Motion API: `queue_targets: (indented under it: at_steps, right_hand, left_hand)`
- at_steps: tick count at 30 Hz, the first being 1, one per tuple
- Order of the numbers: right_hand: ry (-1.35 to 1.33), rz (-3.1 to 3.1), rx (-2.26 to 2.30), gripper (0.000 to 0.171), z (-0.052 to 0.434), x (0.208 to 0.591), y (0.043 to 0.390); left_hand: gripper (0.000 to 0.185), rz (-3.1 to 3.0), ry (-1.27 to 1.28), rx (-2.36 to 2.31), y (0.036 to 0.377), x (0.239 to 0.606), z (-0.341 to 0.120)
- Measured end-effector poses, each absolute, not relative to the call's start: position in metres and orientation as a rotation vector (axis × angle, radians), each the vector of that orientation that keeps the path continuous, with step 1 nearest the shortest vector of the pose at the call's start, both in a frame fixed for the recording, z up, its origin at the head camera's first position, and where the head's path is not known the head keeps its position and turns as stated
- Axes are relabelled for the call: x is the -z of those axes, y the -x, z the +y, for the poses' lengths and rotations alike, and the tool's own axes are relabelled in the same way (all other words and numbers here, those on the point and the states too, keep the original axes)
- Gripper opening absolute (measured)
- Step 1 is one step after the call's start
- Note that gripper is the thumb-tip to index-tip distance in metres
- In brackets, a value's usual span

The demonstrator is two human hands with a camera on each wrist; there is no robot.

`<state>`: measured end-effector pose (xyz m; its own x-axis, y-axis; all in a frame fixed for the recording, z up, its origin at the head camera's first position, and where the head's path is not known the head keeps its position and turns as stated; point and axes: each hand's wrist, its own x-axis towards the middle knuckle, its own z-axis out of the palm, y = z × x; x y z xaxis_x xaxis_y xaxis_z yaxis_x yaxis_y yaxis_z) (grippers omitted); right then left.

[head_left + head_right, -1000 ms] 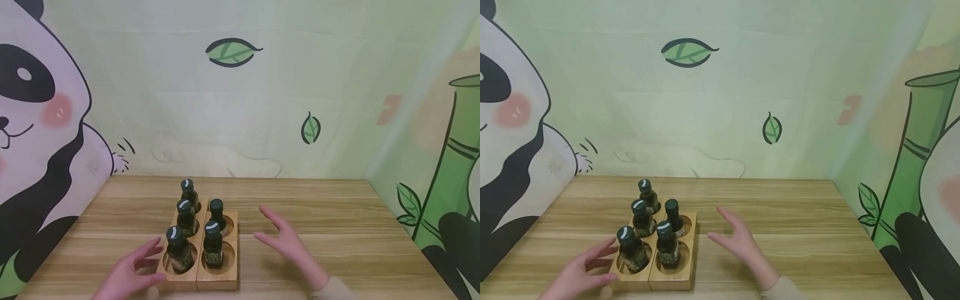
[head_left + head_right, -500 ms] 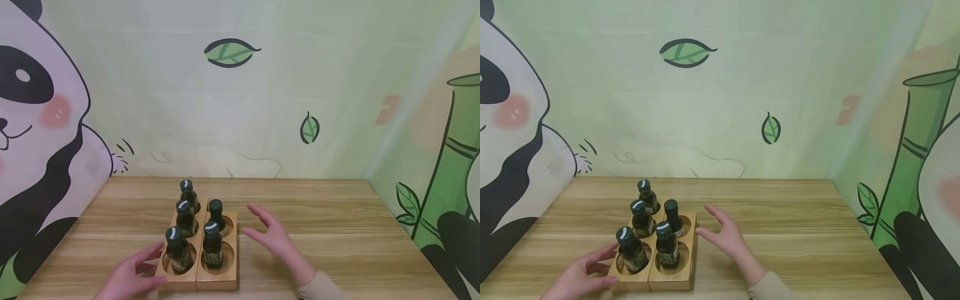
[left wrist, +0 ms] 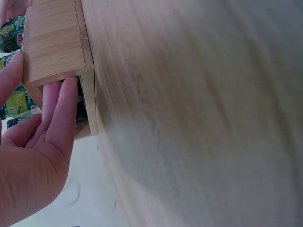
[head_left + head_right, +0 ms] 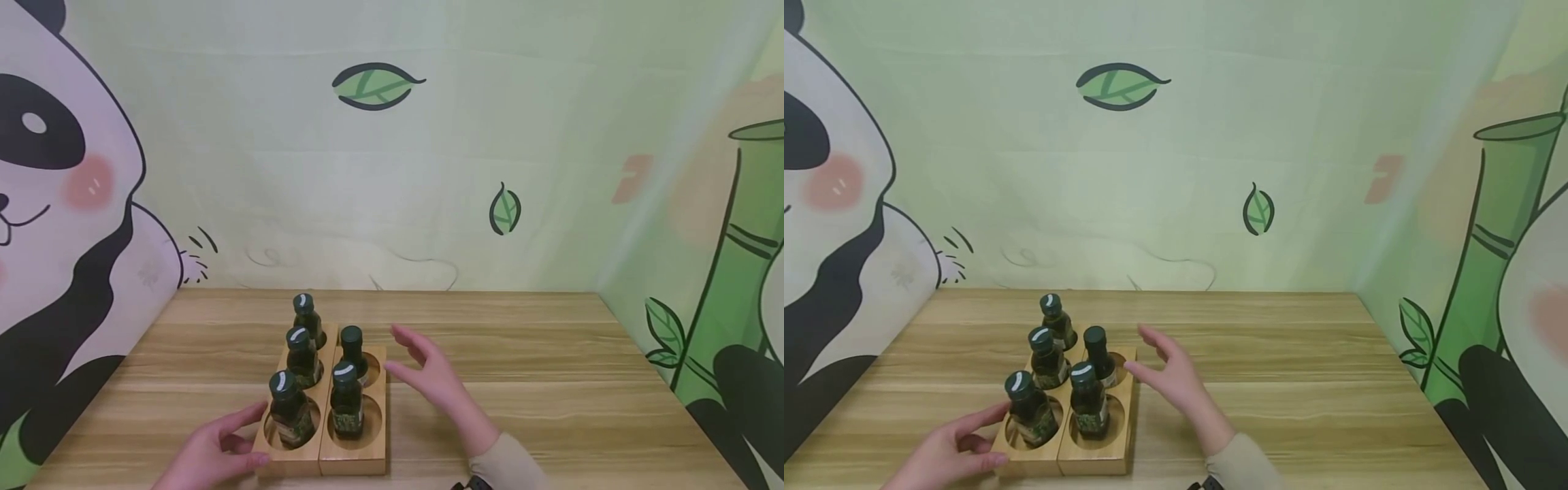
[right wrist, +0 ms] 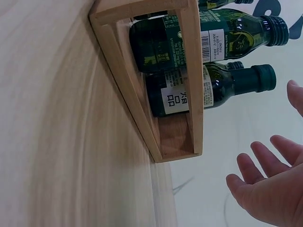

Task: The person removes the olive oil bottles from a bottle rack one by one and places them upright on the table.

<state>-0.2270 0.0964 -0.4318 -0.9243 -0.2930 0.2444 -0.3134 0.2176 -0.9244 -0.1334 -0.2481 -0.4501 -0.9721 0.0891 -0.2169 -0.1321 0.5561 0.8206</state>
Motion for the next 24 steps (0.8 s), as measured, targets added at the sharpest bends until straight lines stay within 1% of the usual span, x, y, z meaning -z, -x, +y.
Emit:
queue_targets:
  at_steps: [12, 24]
  right_hand:
    - [-0.671, -2.407, -1.918, 0.063, 0.08, 0.434, 0.233]
    - [-0.703, -2.405, -1.942, 0.057, 0.065, 0.435, 0.233]
  left_hand:
    - [0.091, 2.569, 0.053, -1.387, 0.132, 0.452, -0.248]
    - [0.091, 2.545, 0.041, -1.4, 0.133, 0.452, -0.249]
